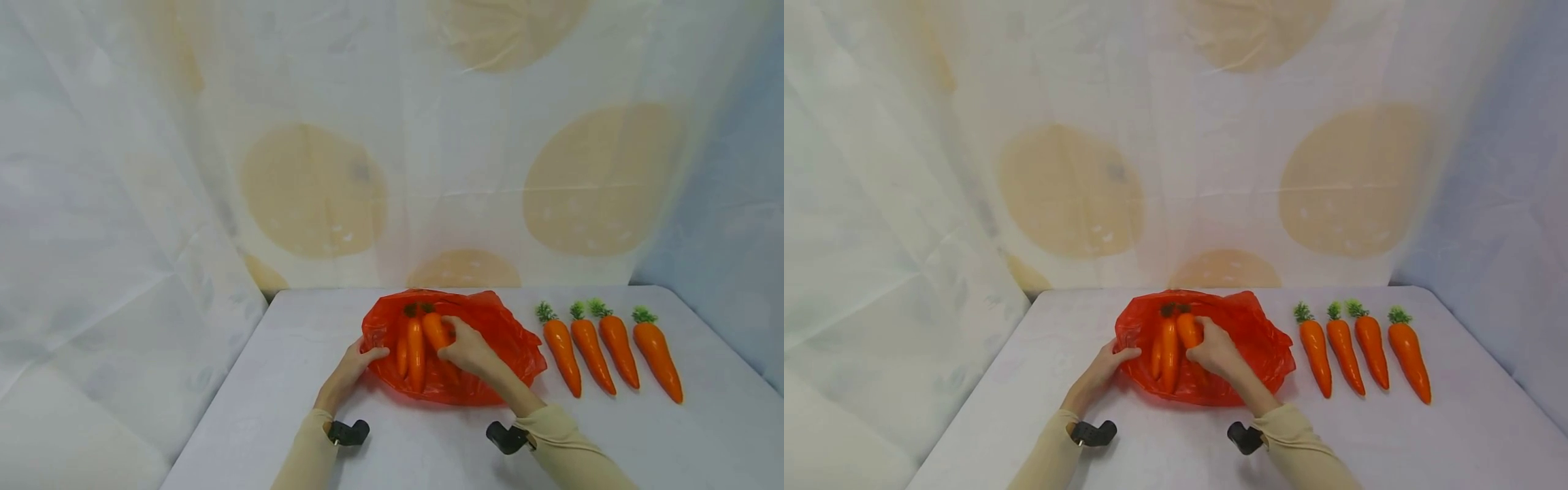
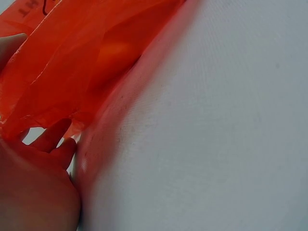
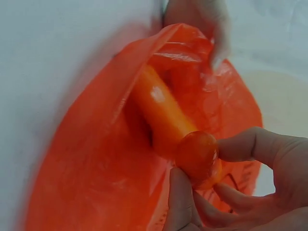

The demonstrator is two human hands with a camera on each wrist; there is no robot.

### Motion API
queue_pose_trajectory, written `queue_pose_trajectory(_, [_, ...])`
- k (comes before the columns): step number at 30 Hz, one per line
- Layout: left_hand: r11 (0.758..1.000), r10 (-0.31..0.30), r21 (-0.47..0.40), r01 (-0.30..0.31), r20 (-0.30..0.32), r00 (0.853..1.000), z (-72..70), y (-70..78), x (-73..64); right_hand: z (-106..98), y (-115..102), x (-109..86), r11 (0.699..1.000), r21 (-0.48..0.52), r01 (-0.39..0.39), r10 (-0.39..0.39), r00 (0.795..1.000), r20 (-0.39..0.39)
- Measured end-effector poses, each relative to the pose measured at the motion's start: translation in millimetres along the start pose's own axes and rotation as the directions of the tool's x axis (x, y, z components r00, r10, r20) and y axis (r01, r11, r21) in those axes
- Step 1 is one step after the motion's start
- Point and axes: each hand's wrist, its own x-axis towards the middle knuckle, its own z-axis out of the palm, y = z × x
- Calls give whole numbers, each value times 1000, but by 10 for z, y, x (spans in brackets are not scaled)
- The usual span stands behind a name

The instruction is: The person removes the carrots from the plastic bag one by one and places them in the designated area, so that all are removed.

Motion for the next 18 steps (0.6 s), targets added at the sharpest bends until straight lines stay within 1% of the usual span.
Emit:
queue_pose_trajectory(5, [1000, 1, -9, -1, 4, 1000, 10, 32, -12, -83, -37, -100, 1000, 14, 3, -4, 1000, 30])
queue_pose_trajectory(10, [1000, -7, -8, 7, 0, 1000, 15, 44, -13, -109, -21, -196, 1000, 18, 18, -19, 999, 42])
queue_pose_trajectory(18, [1000, -10, -14, 10, 2, 1000, 16, 13, -13, -186, 3, -354, 997, 34, 74, -76, 995, 60])
